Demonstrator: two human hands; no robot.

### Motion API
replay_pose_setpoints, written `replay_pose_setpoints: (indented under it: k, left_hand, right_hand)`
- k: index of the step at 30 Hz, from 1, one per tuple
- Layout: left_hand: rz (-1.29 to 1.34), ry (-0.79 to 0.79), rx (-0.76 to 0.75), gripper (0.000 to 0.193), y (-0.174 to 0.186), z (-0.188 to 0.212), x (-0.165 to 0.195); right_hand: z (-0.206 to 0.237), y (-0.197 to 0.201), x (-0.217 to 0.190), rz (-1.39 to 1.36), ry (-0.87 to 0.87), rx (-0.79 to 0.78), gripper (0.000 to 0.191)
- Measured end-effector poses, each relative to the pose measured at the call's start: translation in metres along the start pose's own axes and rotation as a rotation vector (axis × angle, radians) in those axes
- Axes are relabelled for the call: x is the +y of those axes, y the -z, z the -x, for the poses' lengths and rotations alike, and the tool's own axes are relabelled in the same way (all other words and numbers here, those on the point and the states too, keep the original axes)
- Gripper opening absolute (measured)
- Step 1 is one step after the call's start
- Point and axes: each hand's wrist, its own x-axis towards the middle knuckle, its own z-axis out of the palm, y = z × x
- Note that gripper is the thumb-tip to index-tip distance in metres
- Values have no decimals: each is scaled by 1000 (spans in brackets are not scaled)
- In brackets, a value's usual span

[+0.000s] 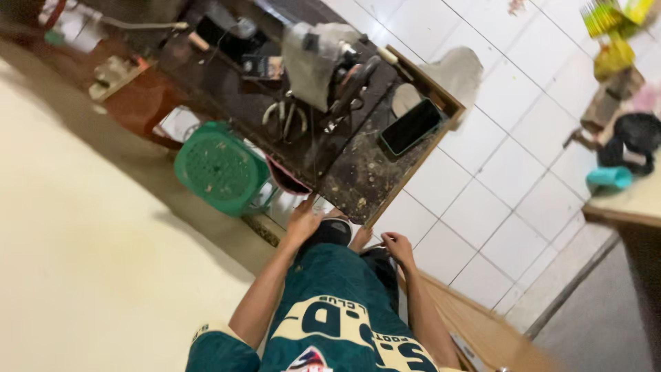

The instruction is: The person sits on the floor sorting and cleaning small pink shoe parts, then moves to a sewing machine to thread it and prepare for stitching. The person handles shoe components, a plastic bag, and a sewing machine.

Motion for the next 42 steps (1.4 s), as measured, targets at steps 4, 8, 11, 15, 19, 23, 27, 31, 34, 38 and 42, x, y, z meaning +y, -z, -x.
replay_pose_setpoints:
  k: [4, 8, 11, 15, 19, 23, 27, 31, 34, 38, 42]
  left_hand:
    - [262, 208, 115, 64, -37, 2, -5]
    - [248, 125, 346, 51, -82, 2, -25]
    - [275, 101, 412, 42, -109, 5, -58]
    - [199, 178, 310, 44, -128, -13, -123]
    - [277, 72, 351, 38, -155, -19, -191]
    - [436, 58, 447, 30, -183, -13, -249]
    - [603, 112, 538, 23, -219, -10, -292]
    - [542, 135, 502, 21, -249, -27, -325]
    - [454, 57, 501, 20, -263, -38, -337]
    - [355, 120, 423, 23, -286, -41, -351]
    - [358, 248, 305, 23, -314, -48, -360]
  right_hand:
    - [-28, -18, 24, 161, 71, -184, 36]
    - [-74, -41, 55, 180, 16, -287, 33]
    - [-109, -66, 80, -164, 126, -358, 29]
    - [-162, -124, 105, -133, 5, -376, 41]
    - [-216, -192, 122, -124, 75, -376, 56]
    - [-276, -268, 130, 44, 62, -291, 64]
    - [-324, -336, 145, -89, 163, -290, 67]
    - [-361, -389, 157, -101, 182, -217, 74]
    - [-377, -414, 168, 101, 283, -53, 65]
    - [-395, -427, 190, 211, 663, 184, 51]
    - [-412, -419, 220, 96, 572, 119, 57]
